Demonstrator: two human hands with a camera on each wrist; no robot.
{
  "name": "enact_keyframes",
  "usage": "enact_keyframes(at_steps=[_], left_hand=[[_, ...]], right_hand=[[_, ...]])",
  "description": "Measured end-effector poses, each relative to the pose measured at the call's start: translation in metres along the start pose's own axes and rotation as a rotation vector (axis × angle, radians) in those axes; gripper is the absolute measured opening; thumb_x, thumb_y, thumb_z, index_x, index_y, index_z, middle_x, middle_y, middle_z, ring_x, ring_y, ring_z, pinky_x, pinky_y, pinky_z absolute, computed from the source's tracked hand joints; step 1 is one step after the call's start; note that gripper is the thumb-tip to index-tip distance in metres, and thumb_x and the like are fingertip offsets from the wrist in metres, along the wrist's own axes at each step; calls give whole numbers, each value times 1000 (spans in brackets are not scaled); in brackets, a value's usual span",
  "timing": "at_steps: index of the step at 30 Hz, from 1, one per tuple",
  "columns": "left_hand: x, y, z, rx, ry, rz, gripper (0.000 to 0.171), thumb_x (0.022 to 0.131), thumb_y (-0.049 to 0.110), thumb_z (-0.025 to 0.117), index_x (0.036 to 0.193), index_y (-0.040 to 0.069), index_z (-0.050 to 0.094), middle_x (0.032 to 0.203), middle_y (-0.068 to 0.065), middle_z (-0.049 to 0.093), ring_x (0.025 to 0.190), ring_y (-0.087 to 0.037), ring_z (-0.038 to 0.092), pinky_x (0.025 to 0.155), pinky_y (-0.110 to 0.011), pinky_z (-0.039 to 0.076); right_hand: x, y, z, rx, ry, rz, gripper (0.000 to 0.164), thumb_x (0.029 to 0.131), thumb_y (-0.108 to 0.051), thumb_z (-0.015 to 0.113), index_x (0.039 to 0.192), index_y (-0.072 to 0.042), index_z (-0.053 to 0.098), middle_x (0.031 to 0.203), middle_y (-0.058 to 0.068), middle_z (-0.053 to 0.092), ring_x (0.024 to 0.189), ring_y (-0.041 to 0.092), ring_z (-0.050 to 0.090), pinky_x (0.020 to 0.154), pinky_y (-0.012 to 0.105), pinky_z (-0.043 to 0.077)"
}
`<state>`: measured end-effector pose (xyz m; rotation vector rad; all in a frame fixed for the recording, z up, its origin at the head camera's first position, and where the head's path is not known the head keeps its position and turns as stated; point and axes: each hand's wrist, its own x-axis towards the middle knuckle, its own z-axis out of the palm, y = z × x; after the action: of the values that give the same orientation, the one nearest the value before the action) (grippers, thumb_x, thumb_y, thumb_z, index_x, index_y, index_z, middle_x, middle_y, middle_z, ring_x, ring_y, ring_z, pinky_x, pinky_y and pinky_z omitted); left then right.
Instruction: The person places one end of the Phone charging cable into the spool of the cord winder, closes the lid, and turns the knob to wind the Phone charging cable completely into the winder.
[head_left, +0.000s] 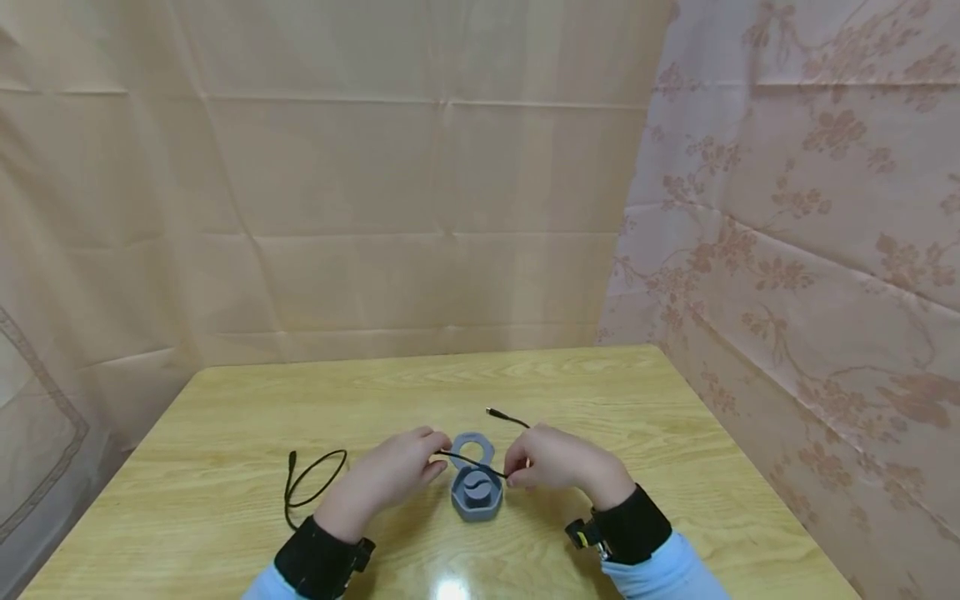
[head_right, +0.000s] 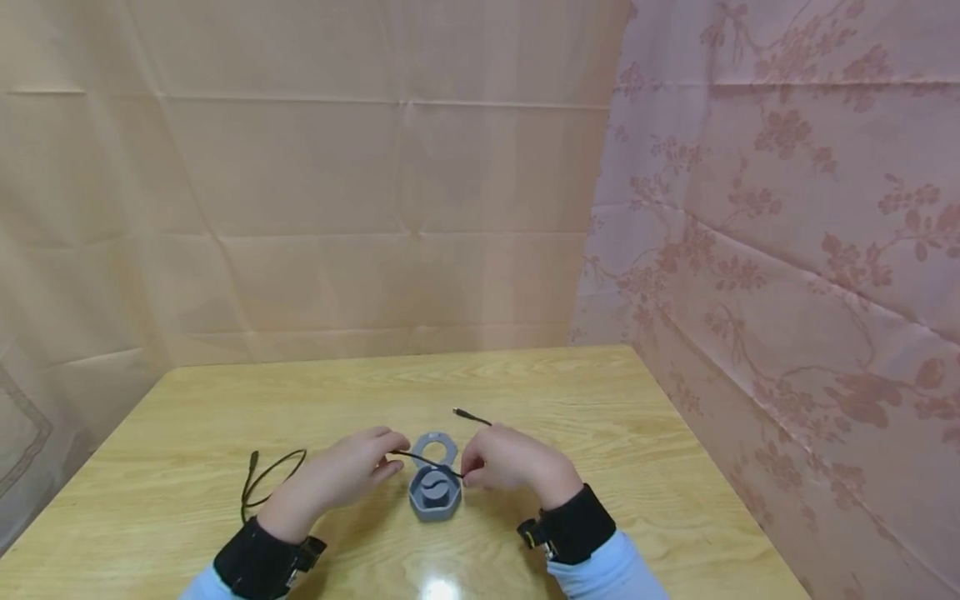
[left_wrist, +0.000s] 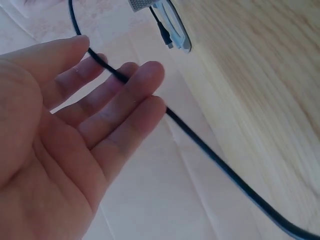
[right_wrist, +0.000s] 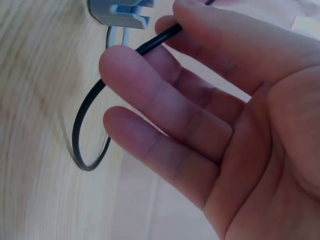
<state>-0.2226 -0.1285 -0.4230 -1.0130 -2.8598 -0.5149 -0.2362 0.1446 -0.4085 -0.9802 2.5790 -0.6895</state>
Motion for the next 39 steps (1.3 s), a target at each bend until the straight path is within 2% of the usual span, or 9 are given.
enact_keyframes(at_steps=[5, 9, 20, 27, 39], left_hand=[[-1, 2, -3, -8, -49, 0, 4, 99, 16, 69, 98, 12, 70, 89, 5, 66, 77, -10, 60, 69, -32, 52], [-1, 3, -3, -6, -63, 19, 10, 99, 15, 69, 89, 15, 67, 80, 9, 59, 69, -6, 52, 63, -28, 48], [0, 3, 1, 23, -71, 8, 18, 98, 16, 70, 81, 16, 62, 72, 10, 52, 63, -7, 46, 58, -27, 43], [-1, 7, 4, 41, -86, -30, 17, 96, 18, 72, 81, 16, 64, 71, 10, 54, 63, -8, 47, 58, -28, 43], [-1, 10, 5, 42, -96, -29, 17, 95, 16, 73, 80, 16, 65, 74, 9, 53, 63, -8, 46, 57, -28, 42]], right_hand=[[3, 2, 6, -42, -4, 54, 10, 94, -14, 75, 85, -19, 75, 74, -14, 61, 63, 4, 54, 60, 25, 48], [5, 2, 9, -64, 5, 75, 11, 93, -15, 77, 83, -20, 75, 73, -13, 61, 63, 6, 53, 60, 26, 46], [7, -2, 13, -127, 14, 47, 17, 90, -13, 79, 76, -21, 72, 67, -14, 55, 60, 3, 47, 58, 24, 41], [7, -5, 15, -153, 27, 79, 13, 88, -13, 80, 78, -20, 75, 68, -14, 58, 60, 4, 51, 59, 25, 45], [13, -6, 23, -246, 40, 71, 16, 82, -13, 84, 72, -20, 74, 65, -16, 56, 59, 3, 50, 57, 25, 45]])
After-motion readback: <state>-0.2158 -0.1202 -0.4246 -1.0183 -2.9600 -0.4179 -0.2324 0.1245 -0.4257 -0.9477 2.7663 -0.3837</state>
